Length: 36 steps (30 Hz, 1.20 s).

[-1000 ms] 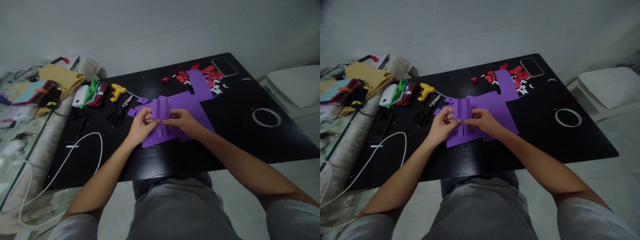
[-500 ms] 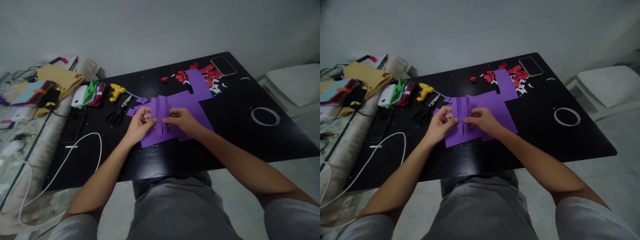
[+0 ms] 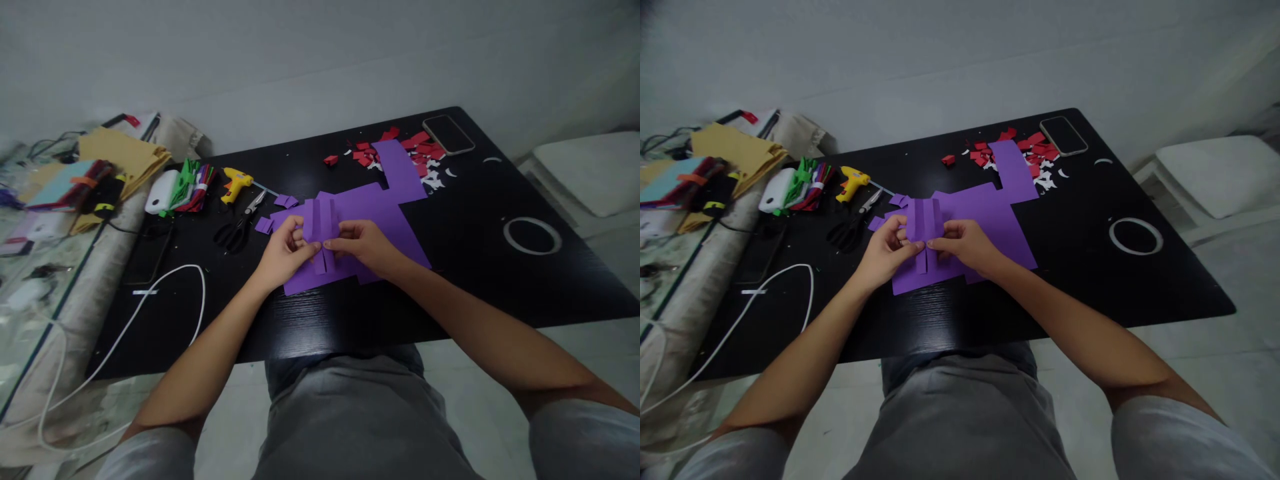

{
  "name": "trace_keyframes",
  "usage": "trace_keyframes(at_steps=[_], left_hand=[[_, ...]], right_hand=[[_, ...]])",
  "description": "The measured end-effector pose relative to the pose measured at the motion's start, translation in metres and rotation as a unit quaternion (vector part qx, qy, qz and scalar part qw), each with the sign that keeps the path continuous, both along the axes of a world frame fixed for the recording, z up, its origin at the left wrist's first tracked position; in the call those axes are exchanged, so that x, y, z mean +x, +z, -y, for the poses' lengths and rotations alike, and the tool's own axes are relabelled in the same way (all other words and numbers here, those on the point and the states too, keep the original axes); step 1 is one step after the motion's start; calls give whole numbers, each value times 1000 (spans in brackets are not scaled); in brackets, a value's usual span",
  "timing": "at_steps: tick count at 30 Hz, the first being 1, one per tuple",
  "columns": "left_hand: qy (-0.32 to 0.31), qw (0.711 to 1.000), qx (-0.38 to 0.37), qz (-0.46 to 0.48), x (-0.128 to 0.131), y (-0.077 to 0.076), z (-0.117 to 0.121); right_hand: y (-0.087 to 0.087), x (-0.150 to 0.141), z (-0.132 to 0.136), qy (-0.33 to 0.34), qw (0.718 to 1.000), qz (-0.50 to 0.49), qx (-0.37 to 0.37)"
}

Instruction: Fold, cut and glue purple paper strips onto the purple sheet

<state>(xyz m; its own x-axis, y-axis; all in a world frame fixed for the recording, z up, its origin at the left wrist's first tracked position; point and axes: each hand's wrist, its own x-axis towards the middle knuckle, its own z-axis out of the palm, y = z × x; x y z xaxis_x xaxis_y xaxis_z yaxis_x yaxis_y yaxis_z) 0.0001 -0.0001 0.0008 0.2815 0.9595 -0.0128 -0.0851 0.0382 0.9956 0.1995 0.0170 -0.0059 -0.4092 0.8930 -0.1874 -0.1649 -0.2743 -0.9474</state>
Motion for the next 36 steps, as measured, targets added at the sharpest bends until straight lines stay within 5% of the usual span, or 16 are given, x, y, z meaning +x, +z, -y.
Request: trace_keyframes(at_steps=[36], left_hand=[[28, 1000, 1, 10, -1, 4, -1]], right_hand=[[6, 3, -1, 39, 997, -52, -30]])
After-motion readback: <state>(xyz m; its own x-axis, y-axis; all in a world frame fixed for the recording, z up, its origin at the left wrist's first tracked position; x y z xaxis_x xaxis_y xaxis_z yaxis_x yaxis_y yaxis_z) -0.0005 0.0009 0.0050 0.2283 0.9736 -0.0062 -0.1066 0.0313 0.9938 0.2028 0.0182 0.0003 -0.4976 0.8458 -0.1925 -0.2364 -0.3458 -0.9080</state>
